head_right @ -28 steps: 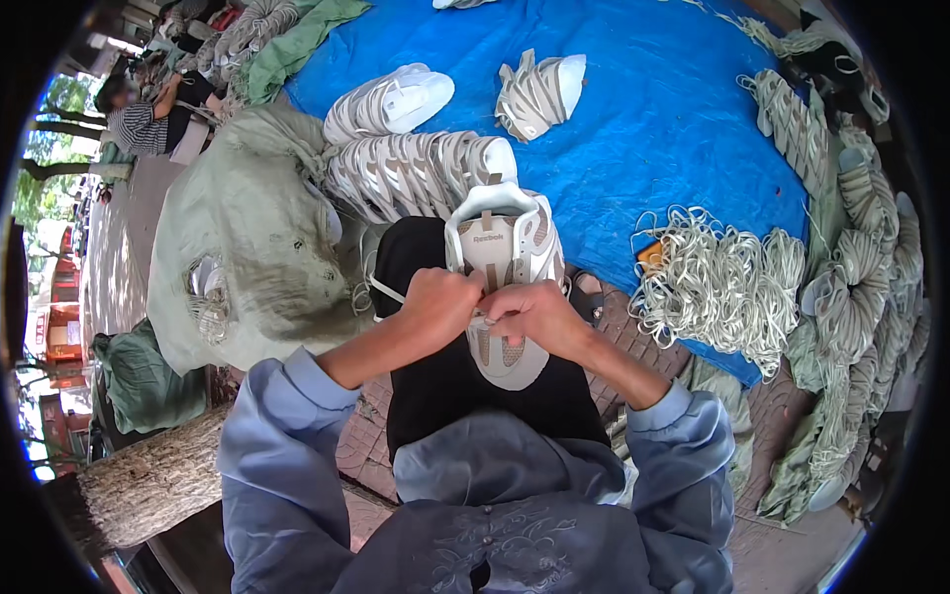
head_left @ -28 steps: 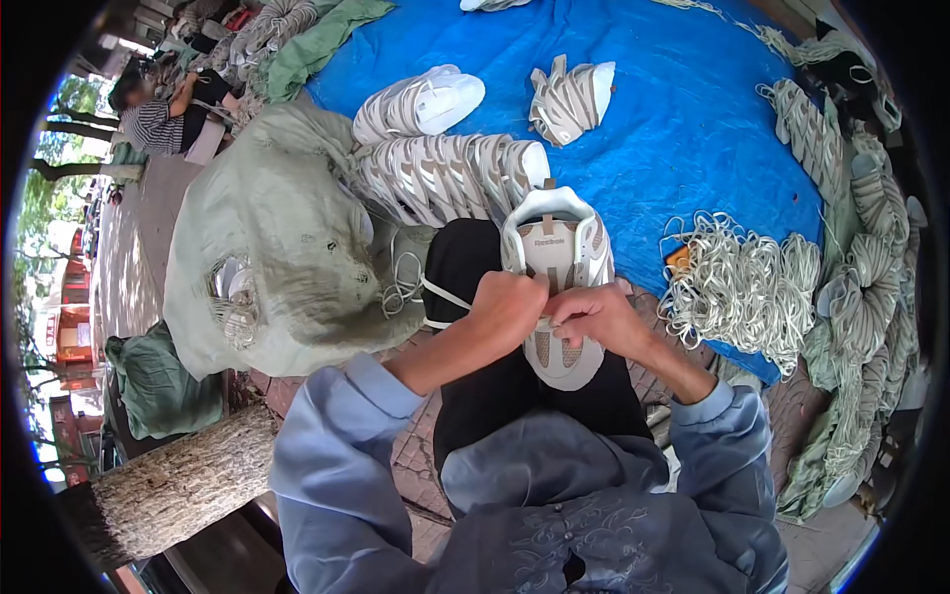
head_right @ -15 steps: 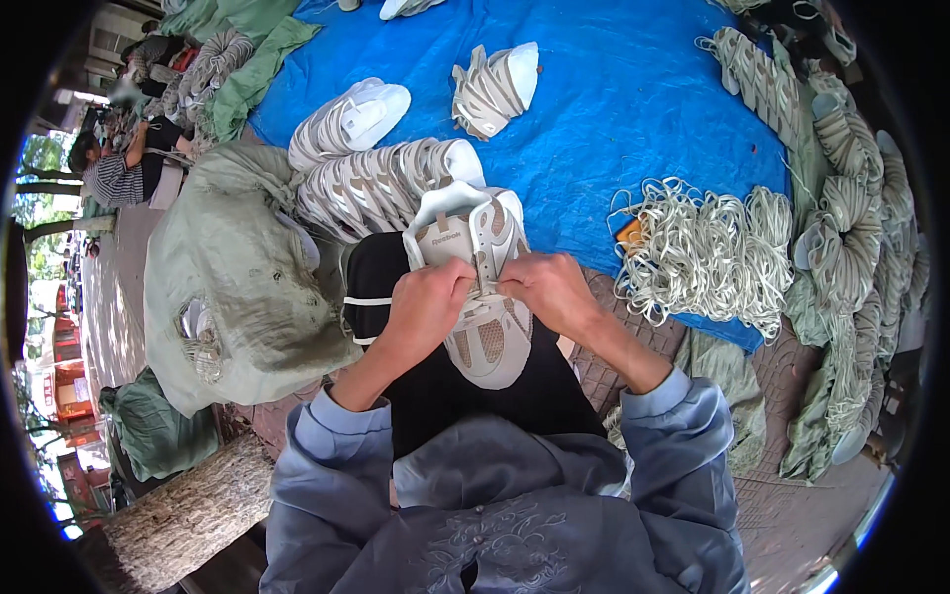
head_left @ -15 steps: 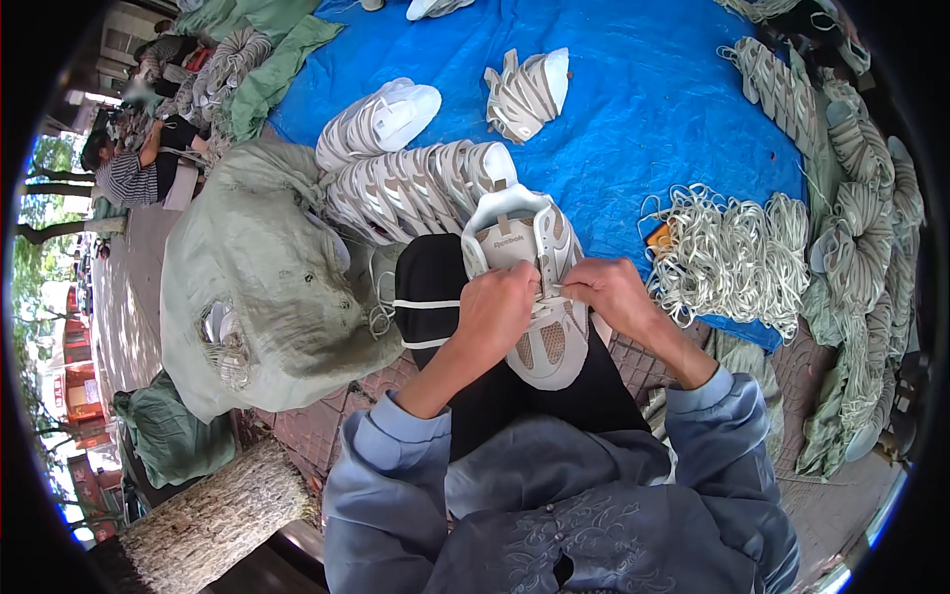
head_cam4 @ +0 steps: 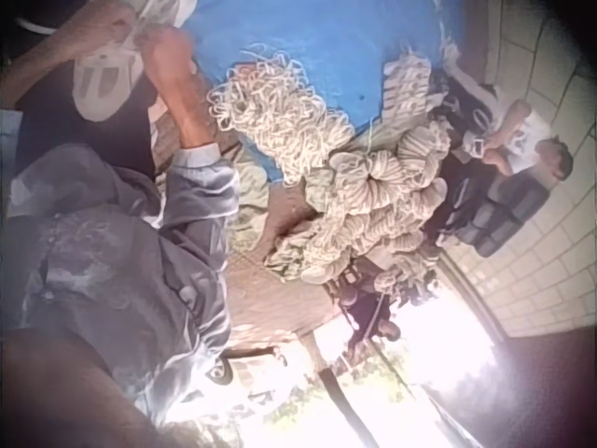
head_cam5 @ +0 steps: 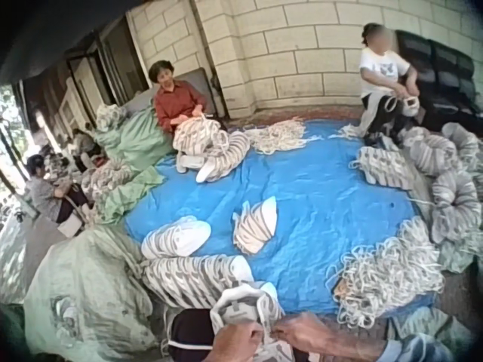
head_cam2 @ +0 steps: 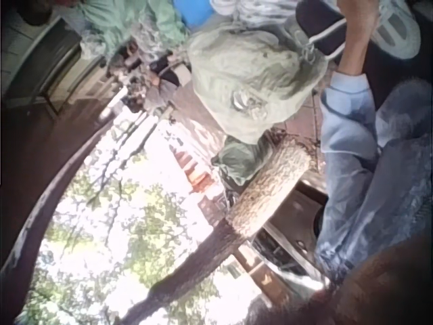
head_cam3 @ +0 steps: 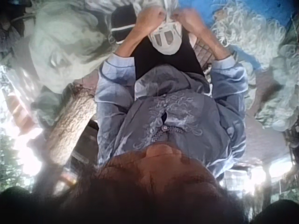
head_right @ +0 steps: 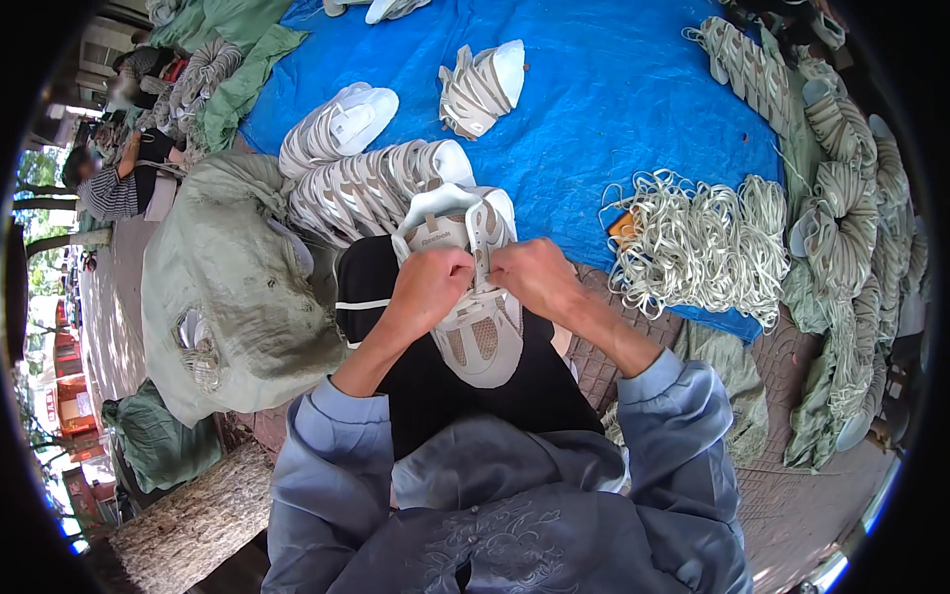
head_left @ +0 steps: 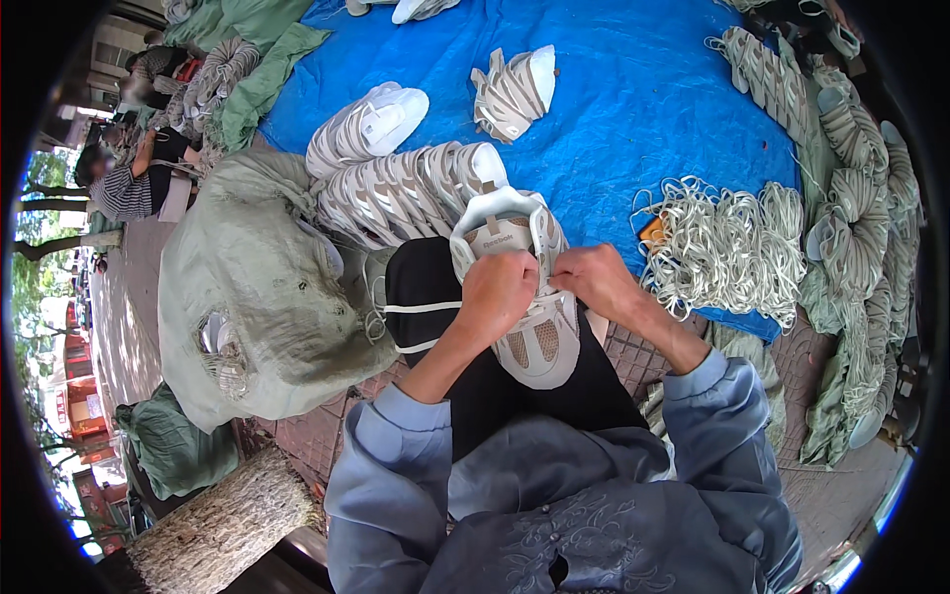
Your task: The person laces a white sneaker by threading a white shoelace through the eyelets, pulling it tight, and tying a knot. They then pick up a second white sneaker and begin lacing it in the same manner.
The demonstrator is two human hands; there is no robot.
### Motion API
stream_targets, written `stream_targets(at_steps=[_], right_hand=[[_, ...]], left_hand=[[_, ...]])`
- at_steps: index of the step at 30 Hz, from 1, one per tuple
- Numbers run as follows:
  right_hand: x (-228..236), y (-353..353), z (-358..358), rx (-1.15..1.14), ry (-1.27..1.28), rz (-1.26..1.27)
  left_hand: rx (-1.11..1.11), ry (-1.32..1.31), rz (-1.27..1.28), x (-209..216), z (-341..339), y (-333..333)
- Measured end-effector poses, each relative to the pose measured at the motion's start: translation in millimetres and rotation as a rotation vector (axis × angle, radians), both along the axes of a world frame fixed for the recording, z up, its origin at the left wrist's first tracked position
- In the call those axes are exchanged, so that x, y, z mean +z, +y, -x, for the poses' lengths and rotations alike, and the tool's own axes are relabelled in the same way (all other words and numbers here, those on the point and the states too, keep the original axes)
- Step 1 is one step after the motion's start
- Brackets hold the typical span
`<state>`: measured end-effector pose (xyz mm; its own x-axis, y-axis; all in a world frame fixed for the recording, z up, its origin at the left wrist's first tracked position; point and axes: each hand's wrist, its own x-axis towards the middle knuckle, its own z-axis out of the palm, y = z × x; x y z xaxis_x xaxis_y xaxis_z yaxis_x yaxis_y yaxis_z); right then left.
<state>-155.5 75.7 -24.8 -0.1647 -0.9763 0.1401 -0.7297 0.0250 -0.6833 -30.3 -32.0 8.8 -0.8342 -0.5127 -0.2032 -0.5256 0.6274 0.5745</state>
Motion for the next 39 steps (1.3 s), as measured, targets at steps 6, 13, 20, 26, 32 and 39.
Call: stream_targets(at_steps=[6,13,20,26,32,39], right_hand=[[-1,6,-9,0.072,0.358,0.146],[-2,0,4,0.020,-0.071,0.052],[5,-8,-5,0.059,-0.055,0.208],[26,-14,-9,0.093,-0.049,0.204],[51,-50,-68,0.258,-0.081,0.017],[21,-40,103,-0.208,-1.159,0.048]], left_hand=[[0.027,0.089,-0.111,2,-4,3],[-0.242,-0.044,0.090,-3,12,-8],[-0.373,-0.070,0.630,18,-26,-18],[0.629,0.417,0.217,89,-91,-85],[0.502,0.738,-0.248,119,-79,-33],[0.472,0.300,0.765,67,-150,-156]])
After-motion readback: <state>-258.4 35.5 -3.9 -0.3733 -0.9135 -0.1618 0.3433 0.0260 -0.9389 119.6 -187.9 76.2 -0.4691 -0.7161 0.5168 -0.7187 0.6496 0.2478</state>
